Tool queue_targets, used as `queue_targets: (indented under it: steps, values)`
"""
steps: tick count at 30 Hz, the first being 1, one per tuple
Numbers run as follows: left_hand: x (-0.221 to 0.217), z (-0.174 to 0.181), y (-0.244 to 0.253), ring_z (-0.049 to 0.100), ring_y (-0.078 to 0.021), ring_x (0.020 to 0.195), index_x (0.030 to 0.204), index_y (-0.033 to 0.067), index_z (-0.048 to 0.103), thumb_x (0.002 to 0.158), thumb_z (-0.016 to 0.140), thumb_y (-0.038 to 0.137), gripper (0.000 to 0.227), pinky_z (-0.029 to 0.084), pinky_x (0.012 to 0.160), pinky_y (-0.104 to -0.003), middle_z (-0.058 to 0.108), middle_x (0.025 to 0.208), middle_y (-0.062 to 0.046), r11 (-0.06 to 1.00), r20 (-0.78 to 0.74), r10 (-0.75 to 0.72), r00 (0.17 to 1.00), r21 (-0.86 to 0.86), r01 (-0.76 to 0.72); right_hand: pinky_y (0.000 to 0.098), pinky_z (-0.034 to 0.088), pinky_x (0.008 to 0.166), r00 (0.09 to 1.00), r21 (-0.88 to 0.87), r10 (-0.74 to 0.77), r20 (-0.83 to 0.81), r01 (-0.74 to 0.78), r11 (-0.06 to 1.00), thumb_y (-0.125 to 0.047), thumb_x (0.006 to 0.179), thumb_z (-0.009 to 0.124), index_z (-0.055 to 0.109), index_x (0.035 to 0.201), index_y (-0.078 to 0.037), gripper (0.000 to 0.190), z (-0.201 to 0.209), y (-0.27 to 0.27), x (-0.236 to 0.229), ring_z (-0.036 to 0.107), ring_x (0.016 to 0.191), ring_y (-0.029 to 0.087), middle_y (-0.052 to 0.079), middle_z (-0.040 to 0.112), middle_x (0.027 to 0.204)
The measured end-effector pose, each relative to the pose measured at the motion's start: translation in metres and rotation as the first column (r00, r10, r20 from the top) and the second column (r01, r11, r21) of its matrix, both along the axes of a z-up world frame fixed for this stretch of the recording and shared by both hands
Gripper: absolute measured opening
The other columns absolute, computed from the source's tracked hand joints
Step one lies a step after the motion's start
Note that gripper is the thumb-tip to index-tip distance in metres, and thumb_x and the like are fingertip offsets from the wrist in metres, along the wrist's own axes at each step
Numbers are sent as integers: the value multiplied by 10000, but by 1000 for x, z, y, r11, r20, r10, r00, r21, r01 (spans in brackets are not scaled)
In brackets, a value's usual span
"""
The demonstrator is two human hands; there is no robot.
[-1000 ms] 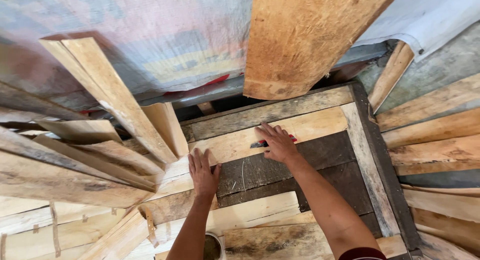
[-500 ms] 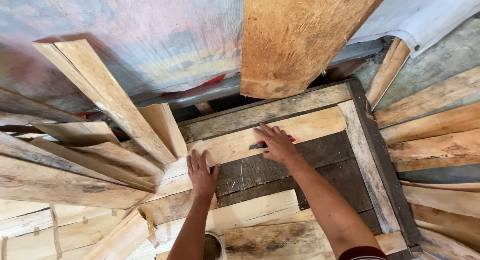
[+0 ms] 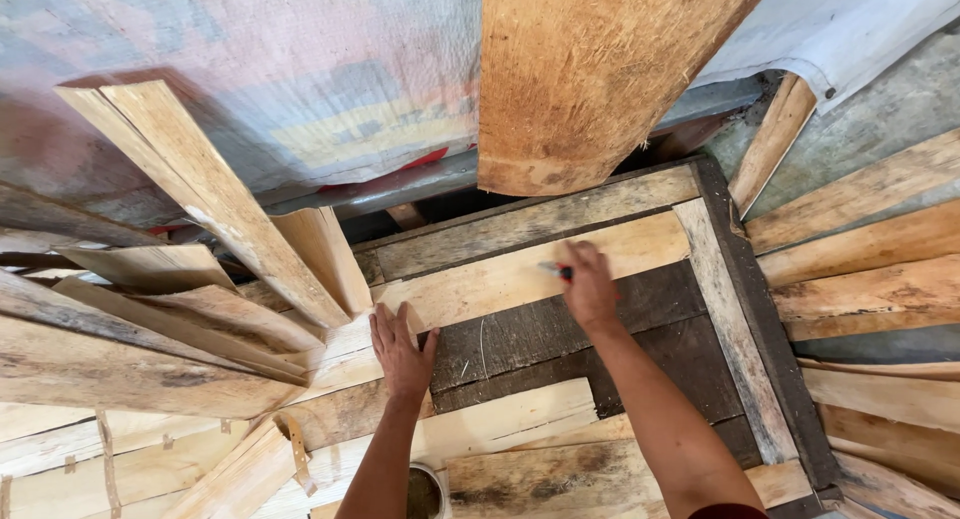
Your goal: A person uses a utility knife to shave or trim layers of bark/wood from thin planks on a workbench.
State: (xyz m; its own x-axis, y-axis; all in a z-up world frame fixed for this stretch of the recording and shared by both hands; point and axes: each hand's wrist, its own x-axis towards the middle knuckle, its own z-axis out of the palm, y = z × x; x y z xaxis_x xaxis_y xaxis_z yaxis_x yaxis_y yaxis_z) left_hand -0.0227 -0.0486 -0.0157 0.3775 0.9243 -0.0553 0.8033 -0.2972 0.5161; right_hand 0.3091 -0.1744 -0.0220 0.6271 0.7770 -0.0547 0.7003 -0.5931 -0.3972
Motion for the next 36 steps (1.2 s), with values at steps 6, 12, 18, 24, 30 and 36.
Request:
queue_targets:
  steps: [6, 12, 18, 24, 30, 36]
  values:
    - [2, -3, -3, 98, -433, 1557, 1522, 151, 431, 893, 728, 473, 766, 179, 1245, -561, 147, 1675, -213, 1000, 1, 7, 1000, 2, -7, 515, 340, 1151, 933, -107, -209, 292, 249, 962, -152, 744, 825, 446, 1478, -3, 839, 6, -48, 49, 377, 1380, 508, 276, 390, 1528]
    - [5, -9, -6, 139, -447, 1563, 1517, 135, 448, 913, 726, 451, 735, 187, 1257, -566, 181, 1687, -210, 998, 50, 25, 998, 64, -28, 499, 334, 1228, 981, -25, -194, 15, 195, 981, -132, 882, 723, 424, 1538, -22, 729, -46, -64, 77, 353, 1453, 525, 258, 364, 1614]
    - [9, 1, -7, 166, -469, 1541, 1476, 137, 522, 901, 753, 378, 666, 241, 1219, -568, 145, 1670, -315, 995, 129, 86, 988, 34, -91, 515, 297, 1184, 982, -8, -189, 13, 189, 982, -181, 902, 710, 355, 1546, 6, 759, -59, -65, 76, 269, 1459, 541, 295, 296, 1611]
    - [5, 0, -4, 223, -474, 1514, 1447, 144, 586, 856, 809, 365, 669, 313, 1183, -583, 175, 1653, -309, 996, 85, 82, 993, 37, -85, 531, 275, 1245, 984, 32, -173, 43, 172, 985, -173, 899, 708, 335, 1577, -4, 791, -65, -70, 76, 244, 1496, 542, 304, 269, 1637]
    - [4, 2, -6, 272, -480, 1487, 1431, 134, 604, 811, 840, 357, 699, 376, 1148, -568, 212, 1639, -299, 997, 77, 82, 994, 5, -82, 542, 299, 1180, 984, 55, -173, 37, 171, 984, -166, 880, 711, 301, 1591, -10, 836, -60, -70, 73, 204, 1499, 557, 315, 225, 1646]
    - [5, 2, -7, 288, -472, 1474, 1417, 138, 605, 820, 834, 346, 673, 391, 1128, -558, 220, 1636, -306, 994, 126, 90, 988, 47, -97, 536, 291, 1236, 986, -3, -142, 85, 143, 990, -223, 926, 708, 325, 1581, 0, 791, -75, -70, 83, 249, 1494, 549, 305, 269, 1639]
